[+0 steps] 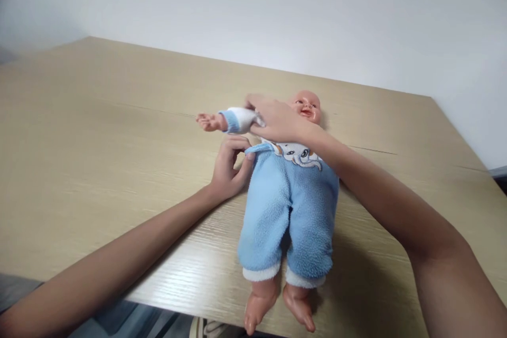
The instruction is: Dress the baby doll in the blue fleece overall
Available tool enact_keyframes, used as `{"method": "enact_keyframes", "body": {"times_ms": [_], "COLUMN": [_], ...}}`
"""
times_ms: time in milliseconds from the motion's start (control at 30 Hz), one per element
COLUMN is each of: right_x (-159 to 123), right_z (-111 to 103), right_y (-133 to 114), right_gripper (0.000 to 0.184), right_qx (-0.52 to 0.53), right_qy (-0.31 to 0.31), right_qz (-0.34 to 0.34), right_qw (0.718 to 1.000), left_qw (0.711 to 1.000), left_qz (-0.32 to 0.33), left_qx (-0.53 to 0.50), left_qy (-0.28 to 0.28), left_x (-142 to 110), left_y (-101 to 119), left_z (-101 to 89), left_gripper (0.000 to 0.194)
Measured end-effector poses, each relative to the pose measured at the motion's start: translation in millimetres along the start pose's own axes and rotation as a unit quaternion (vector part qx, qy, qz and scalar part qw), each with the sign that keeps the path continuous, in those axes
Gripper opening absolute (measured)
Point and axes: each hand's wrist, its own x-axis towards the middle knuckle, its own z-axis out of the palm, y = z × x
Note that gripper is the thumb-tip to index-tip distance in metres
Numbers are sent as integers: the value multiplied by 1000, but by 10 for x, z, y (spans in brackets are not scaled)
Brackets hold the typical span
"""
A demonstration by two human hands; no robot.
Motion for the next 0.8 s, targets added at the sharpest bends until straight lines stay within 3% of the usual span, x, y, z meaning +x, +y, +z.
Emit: {"method": "enact_keyframes", "body": {"times_ms": [67, 200, 300, 367, 500, 633, 800], "right_x": [-126, -271, -270, -244, -221, -300, -553], "right_z": [-89, -140, -109, -90, -76, -73, -72], "right_y": [31, 58, 33, 13, -3, -79, -294], "right_gripper": [37, 37, 38, 40, 36, 25, 33], "right_qx": [74, 182, 162, 135, 106, 112, 80], "right_qy": [24, 15, 16, 5, -20, -19, 57], "right_qz": [17, 28, 11, -2, -15, -5, 114], "right_qw": [997, 983, 987, 991, 994, 993, 989], "left_qw": [999, 991, 984, 988, 996, 972, 923], "left_qz": [15, 68, 128, 125, 0, -186, -301], "left_qx": [34, 112, 105, 65, -43, -101, -205], "left_qy": [-2, 30, 68, 65, 73, 104, 120], "left_x": [-25, -81, -106, -115, -110, -73, -34], "left_y": [0, -43, -100, -126, -121, -86, -104], "left_z": [-13, -42, -50, -41, 4, 51, 128], "left_gripper": [12, 15, 16, 16, 15, 31, 47]}}
